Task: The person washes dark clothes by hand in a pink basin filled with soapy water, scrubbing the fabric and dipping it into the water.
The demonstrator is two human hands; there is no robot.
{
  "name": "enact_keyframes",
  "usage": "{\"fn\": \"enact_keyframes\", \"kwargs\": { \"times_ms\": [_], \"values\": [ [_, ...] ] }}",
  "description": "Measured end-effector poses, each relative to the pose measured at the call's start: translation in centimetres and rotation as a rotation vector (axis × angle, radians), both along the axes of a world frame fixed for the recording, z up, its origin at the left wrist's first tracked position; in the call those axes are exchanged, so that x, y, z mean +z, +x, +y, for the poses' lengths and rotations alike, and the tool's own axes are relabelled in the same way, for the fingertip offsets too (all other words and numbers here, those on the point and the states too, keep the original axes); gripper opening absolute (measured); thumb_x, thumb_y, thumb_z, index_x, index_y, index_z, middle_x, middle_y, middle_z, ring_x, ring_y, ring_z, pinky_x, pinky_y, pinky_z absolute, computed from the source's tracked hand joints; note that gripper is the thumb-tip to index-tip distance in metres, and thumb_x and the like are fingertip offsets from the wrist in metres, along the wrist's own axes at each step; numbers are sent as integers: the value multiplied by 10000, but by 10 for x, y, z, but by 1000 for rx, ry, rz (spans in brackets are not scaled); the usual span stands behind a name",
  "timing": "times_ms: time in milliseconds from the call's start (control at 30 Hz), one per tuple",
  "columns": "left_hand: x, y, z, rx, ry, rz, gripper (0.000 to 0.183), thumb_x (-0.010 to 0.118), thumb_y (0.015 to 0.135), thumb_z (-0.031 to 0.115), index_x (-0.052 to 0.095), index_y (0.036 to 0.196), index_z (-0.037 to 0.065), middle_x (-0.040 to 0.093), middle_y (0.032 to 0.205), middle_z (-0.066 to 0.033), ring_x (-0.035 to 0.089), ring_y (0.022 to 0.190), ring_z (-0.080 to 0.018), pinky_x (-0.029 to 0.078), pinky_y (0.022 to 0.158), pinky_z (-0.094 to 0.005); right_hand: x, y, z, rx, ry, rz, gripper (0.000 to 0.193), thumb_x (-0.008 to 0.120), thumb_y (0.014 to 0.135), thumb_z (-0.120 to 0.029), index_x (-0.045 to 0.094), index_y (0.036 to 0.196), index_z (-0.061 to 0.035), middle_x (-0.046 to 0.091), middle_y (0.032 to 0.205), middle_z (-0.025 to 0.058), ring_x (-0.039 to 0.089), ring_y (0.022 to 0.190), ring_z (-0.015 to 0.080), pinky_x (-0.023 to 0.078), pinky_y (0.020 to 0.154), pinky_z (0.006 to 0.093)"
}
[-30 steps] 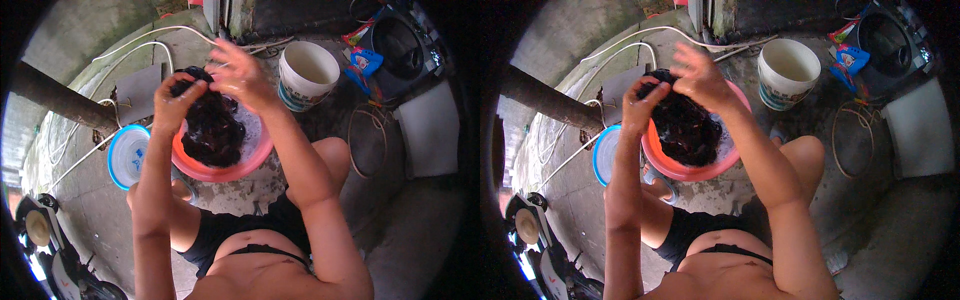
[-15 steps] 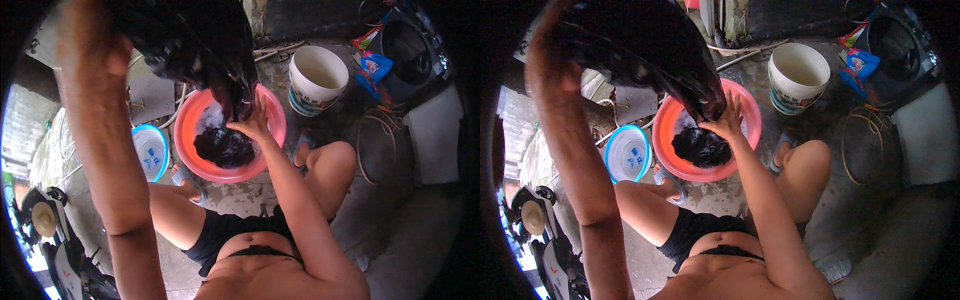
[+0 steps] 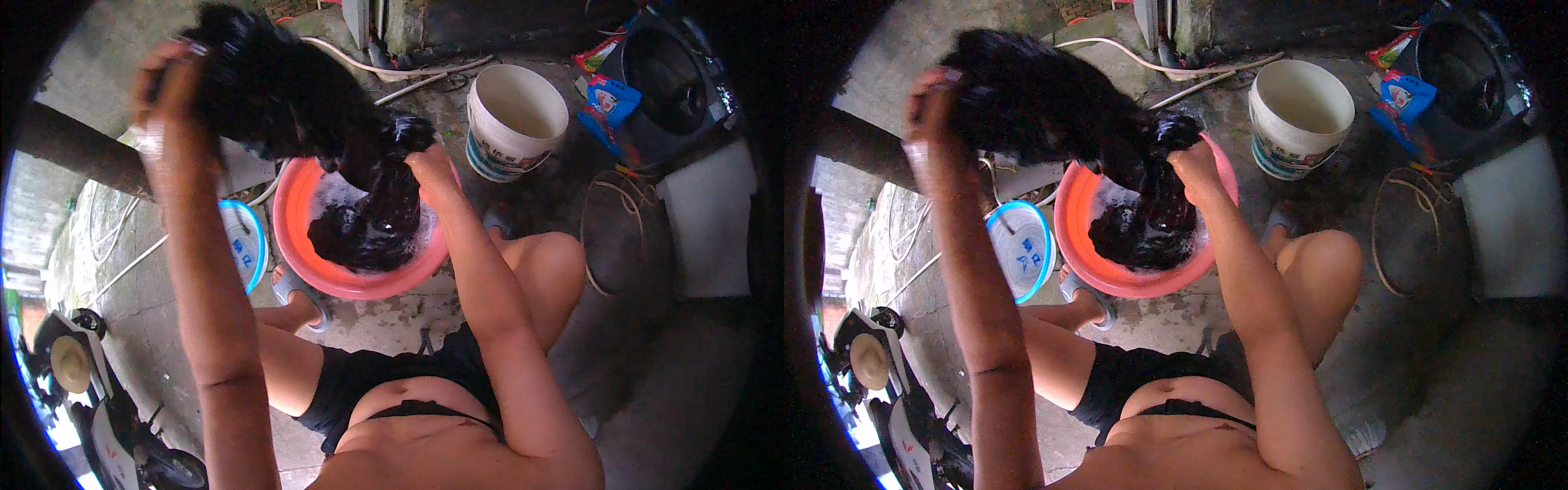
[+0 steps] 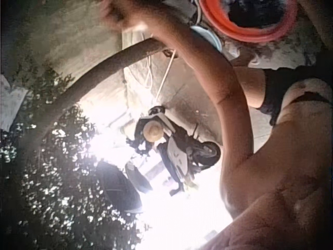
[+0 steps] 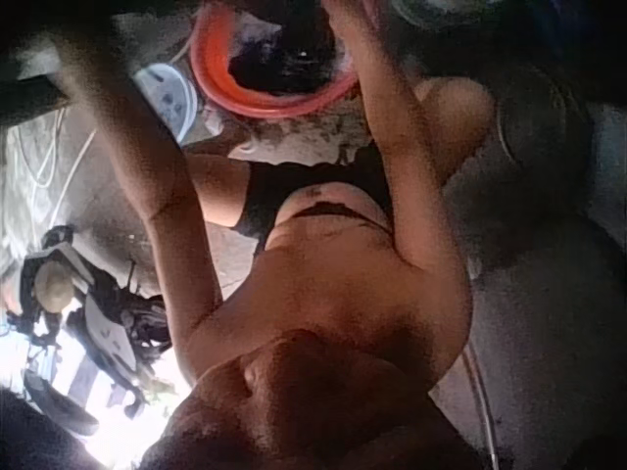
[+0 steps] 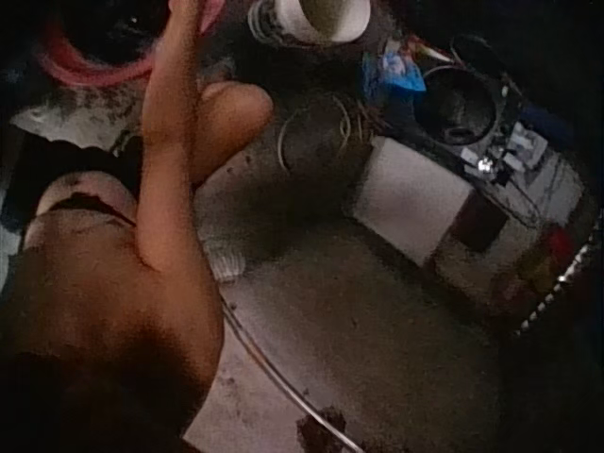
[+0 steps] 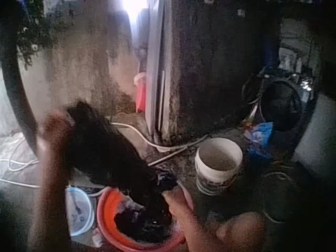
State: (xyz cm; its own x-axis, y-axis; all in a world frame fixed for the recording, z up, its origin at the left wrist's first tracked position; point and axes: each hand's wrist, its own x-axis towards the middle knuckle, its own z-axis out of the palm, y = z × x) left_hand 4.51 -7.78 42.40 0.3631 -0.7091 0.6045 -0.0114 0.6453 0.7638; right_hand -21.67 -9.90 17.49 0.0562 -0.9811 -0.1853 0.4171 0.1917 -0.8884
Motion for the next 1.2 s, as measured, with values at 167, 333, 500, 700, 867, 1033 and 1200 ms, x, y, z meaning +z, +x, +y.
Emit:
{"fn": "enact_keyframes", "kwargs": {
  "times_ms": [167,333,500,700,867,1033,1200],
  "values": [
    [-169,-37,-40,10,137,-405,193,718,806,27,713,996,56,716,978,-26,647,926,-128,506,856,-289,-16,12,-7,82,66,613,696,840,636,-85,549,1237,114,661,1179,259,683,1038,373,554,888,413],
    [-266,-69,-12,31,295,-833,424,720,760,28,708,1170,138,623,1157,-199,613,1063,-401,515,936,-458,-59,18,32,54,-193,1353,976,865,732,-273,351,1530,-46,486,1439,268,486,1335,420,451,1070,522],
    [-324,-66,10,97,445,-1332,617,692,801,24,638,1373,248,416,1496,-213,419,1388,-412,400,1121,-481,-84,25,60,337,-6,1589,1065,797,842,-349,90,1638,-365,185,1647,252,241,1498,472,381,1111,630],
    [-375,-50,26,-14,658,-1398,455,615,878,65,715,1286,241,190,1681,-148,341,1470,-385,357,1188,-455,-110,20,56,484,164,1551,983,674,938,-225,2,1634,-400,210,1625,303,515,1325,474,508,1022,521],
    [-381,-56,23,-108,867,-1457,255,586,920,197,790,1070,184,125,1707,-98,316,1482,-401,434,1130,-470,-149,21,52,502,223,1643,1011,570,943,-111,-124,1606,-428,462,1491,307,649,1183,427,550,952,525],
    [-376,-47,20,-122,1078,-1554,430,616,906,211,684,1316,321,83,1717,-105,294,1499,-399,431,1107,-506,-187,39,41,714,362,1531,683,548,943,-170,304,1571,-282,640,1308,258,669,1170,377,550,950,508],
    [-361,-96,66,136,695,-1311,637,718,807,162,574,1427,175,318,1562,-292,388,1393,-509,414,1086,-532,-230,12,44,494,391,1543,394,557,921,-329,773,1103,-55,695,1236,220,662,1166,393,523,994,479]
  ]
}}
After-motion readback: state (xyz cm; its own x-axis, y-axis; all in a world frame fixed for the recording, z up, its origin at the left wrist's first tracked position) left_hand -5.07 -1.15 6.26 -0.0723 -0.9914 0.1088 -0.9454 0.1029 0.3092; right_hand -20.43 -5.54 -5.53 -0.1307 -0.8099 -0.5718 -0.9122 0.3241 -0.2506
